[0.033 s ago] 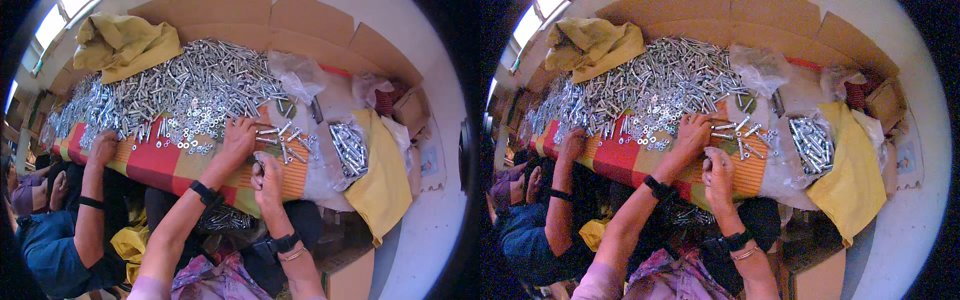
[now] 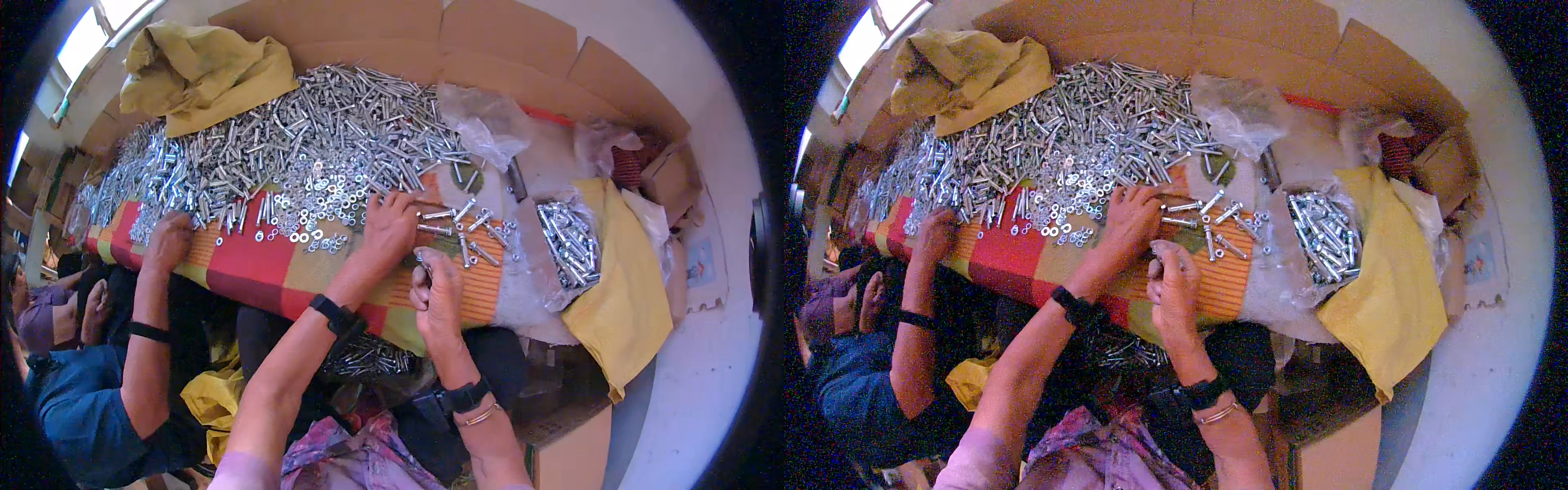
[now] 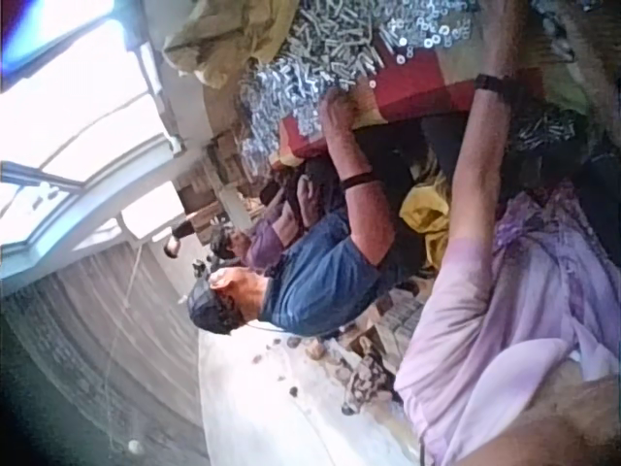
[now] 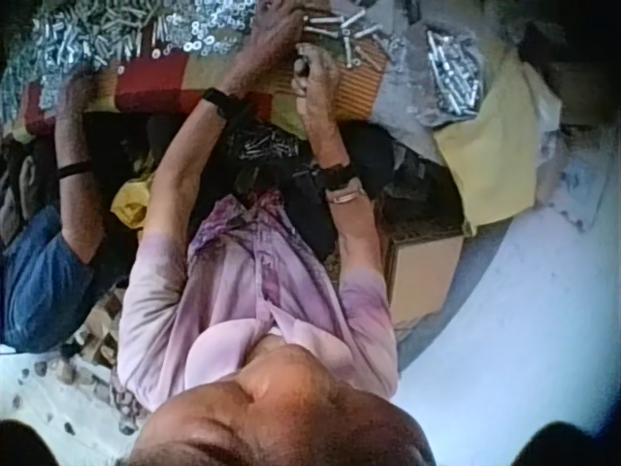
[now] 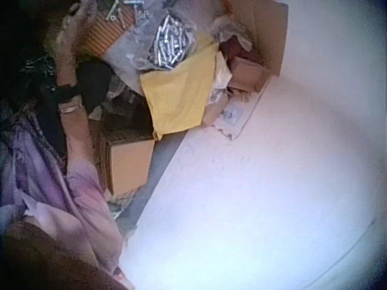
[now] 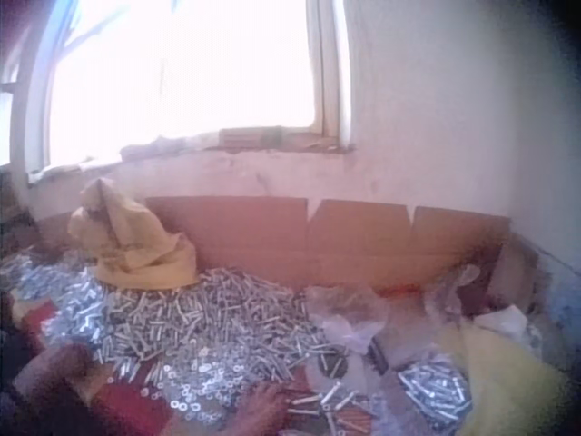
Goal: Sorting and assembling metal bolts and washers from a pile on a table.
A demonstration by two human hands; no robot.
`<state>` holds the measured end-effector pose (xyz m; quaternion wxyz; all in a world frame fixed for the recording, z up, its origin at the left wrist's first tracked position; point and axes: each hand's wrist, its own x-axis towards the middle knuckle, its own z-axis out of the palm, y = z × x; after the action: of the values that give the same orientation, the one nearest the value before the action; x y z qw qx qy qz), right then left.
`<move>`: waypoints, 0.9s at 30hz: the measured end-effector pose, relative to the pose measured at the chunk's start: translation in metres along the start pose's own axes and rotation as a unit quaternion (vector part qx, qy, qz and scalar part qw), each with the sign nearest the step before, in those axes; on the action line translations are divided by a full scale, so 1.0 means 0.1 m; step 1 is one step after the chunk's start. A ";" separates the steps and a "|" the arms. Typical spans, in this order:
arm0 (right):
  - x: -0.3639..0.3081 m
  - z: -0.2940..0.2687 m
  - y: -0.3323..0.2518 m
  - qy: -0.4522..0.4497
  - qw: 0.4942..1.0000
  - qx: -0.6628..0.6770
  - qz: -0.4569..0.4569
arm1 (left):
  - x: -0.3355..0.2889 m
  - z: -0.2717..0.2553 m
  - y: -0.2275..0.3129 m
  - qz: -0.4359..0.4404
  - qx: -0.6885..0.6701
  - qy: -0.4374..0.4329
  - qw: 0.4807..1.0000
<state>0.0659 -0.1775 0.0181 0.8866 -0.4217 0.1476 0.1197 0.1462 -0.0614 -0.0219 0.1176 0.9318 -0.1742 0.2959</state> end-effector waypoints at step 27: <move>-0.23 -0.10 0.03 -0.124 0.981 -0.043 0.143 | -0.65 -1.21 0.44 -0.263 -0.478 -0.032 0.838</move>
<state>0.0414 -0.1850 0.0183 0.8526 -0.4160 0.0898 0.3033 0.0177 -0.0460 0.0408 0.6159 0.7796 -0.0454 0.1040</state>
